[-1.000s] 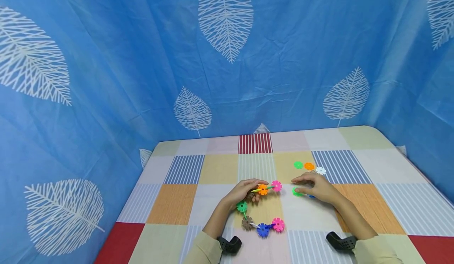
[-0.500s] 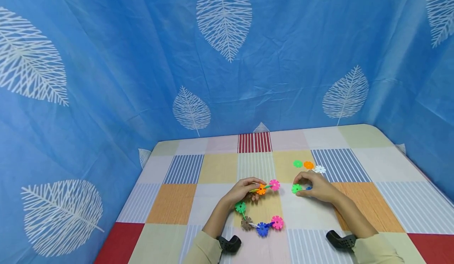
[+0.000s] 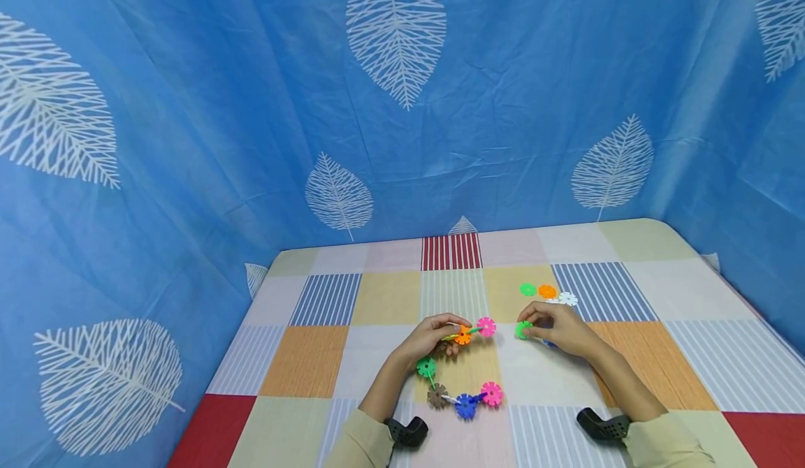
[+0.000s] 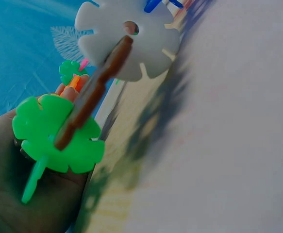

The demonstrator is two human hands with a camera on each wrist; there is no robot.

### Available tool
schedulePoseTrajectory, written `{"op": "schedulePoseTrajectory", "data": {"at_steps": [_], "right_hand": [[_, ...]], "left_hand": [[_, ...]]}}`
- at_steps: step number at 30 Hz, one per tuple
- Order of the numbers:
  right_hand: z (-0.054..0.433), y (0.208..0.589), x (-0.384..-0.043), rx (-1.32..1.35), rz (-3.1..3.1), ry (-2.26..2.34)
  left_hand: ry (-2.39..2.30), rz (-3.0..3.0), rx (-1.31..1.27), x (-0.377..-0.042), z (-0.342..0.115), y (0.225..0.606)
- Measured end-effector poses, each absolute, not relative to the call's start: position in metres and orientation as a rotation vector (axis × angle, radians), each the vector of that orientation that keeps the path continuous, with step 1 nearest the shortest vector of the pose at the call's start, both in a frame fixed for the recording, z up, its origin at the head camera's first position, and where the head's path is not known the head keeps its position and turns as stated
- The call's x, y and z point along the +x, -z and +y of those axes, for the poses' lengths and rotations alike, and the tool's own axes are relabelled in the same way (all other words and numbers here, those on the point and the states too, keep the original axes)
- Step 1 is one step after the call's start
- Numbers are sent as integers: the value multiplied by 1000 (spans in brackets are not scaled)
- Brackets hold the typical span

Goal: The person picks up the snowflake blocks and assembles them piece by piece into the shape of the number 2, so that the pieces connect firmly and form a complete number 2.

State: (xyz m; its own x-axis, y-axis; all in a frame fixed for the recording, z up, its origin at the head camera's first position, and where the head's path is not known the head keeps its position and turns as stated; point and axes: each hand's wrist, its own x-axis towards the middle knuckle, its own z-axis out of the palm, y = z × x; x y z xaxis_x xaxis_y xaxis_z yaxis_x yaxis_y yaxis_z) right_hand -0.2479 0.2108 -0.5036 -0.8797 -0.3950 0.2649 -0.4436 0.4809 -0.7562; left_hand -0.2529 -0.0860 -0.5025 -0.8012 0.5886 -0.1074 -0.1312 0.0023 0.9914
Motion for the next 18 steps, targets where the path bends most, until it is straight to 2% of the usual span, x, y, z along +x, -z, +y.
{"op": "schedulePoseTrajectory", "data": {"at_steps": [7, 18], "right_hand": [[202, 501, -246, 728, -2546, -1515], [183, 493, -240, 860, -2381, -1656]], "left_hand": [[-1847, 1788, 479, -253, -86, 504], [-1850, 1768, 448, -252, -85, 503]]}}
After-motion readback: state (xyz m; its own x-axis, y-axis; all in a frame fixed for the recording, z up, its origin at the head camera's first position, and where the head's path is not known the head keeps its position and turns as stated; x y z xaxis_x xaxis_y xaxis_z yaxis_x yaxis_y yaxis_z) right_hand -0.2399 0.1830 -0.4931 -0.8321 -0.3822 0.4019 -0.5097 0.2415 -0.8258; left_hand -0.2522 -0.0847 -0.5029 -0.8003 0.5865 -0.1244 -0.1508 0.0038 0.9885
